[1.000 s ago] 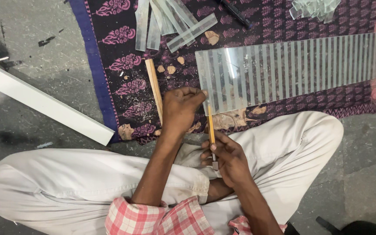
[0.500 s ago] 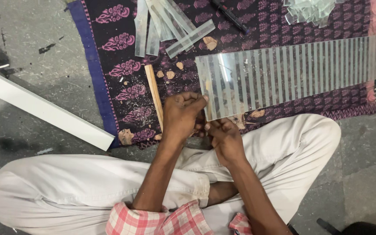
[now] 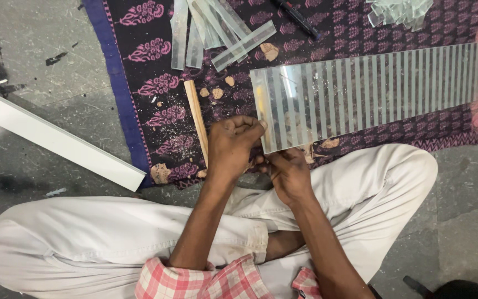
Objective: The person sits on the floor and uses a glass cutter and a wooden block to score and snap a large sheet of glass into smaller rectangular strips. The person repeatedly scores the glass and applies pressure to break off the strips, which are then placed in a pile.
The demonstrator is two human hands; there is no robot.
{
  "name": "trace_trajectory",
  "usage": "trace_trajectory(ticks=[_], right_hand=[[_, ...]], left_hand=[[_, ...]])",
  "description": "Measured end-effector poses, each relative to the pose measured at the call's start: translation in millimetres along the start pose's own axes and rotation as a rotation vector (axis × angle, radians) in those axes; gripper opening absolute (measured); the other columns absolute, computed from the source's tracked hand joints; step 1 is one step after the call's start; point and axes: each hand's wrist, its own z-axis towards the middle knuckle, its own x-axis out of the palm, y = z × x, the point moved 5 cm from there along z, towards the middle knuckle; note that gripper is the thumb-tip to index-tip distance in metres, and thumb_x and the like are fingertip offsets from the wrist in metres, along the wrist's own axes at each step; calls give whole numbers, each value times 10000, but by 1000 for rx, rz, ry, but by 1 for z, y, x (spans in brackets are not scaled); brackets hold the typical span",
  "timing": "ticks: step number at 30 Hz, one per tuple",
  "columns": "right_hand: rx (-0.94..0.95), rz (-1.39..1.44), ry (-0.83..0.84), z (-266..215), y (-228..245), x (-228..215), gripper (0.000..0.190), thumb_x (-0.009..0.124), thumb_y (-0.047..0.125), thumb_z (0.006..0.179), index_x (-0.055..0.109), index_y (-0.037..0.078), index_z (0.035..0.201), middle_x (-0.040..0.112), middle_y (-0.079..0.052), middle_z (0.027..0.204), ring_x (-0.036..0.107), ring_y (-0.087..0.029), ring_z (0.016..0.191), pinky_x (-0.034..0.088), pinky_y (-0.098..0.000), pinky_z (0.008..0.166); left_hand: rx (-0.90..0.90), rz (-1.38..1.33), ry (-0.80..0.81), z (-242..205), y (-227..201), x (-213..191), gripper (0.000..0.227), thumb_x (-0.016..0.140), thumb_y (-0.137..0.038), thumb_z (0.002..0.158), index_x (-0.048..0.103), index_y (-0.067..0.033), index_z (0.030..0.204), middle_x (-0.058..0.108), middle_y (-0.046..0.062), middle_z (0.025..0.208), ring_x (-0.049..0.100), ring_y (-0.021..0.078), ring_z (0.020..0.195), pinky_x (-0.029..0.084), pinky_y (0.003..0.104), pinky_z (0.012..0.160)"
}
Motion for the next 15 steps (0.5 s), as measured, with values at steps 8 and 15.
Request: trace_trajectory(ticks=[8, 15], right_hand=[[20, -24, -18, 5, -12, -16, 189, 574, -37, 971, 644, -53, 1145, 691, -132, 977, 670, -216, 815, 528, -315, 644], [345, 109, -91, -37, -45, -2, 271, 620, 67, 984, 637, -83, 1209, 722, -185, 1096, 688, -179, 836, 566, -277, 691]], left_hand=[[60, -40, 117, -6, -12, 6, 165, 718, -120, 922, 716, 36, 868, 663, 43, 624, 545, 61, 441, 402, 230, 385], [209, 160, 77, -15, -41, -14, 88, 754, -95, 911, 749, -10, 890, 610, -75, 619, 445, -3, 509, 299, 192, 472]])
